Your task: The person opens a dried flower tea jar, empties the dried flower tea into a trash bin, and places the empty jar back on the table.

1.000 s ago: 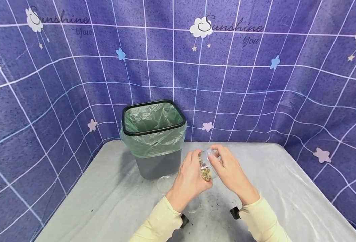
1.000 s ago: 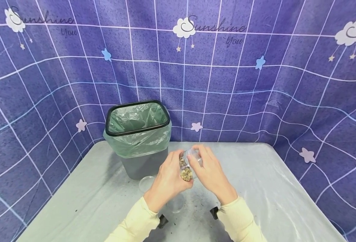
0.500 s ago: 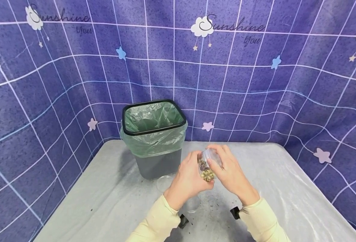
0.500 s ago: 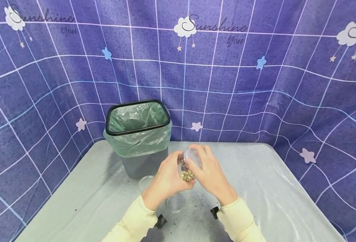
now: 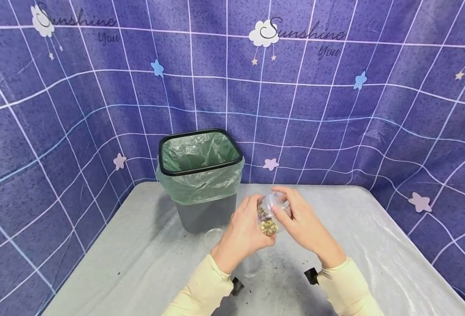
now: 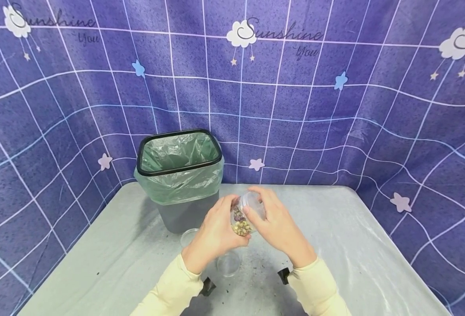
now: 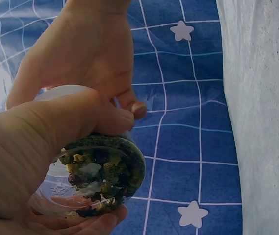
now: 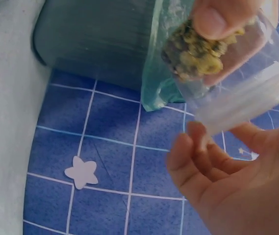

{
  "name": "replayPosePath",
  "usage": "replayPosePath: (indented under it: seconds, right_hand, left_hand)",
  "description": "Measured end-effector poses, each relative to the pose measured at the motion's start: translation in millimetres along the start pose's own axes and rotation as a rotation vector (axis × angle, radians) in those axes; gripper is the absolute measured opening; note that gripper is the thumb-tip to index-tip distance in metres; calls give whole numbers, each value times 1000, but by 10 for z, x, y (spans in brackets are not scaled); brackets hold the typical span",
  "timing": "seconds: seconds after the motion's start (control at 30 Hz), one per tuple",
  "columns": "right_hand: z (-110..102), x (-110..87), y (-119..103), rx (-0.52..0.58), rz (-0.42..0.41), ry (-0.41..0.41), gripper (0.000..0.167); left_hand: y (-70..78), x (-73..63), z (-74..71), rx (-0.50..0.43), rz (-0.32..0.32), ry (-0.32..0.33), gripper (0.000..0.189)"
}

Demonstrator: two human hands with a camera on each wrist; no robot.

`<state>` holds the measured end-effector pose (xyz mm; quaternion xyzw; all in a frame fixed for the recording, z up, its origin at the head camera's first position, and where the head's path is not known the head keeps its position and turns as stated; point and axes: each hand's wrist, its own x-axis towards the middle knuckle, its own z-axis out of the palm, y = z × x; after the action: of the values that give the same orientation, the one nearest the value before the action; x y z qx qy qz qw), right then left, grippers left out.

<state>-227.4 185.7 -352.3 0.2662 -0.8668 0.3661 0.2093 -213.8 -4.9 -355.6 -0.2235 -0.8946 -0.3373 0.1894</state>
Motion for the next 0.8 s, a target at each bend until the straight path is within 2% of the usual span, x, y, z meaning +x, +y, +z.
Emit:
replayPosePath:
  seconds: [0.2,0.8]
  right_hand:
    - [-70,-17,-24,-7,67,-56,45]
    - [-175,-45,-41,11,12,-120,54]
  left_hand:
    - [-6,-1,-22,24,6,7,91]
    - [-37,11,-53,23,17,-21,93]
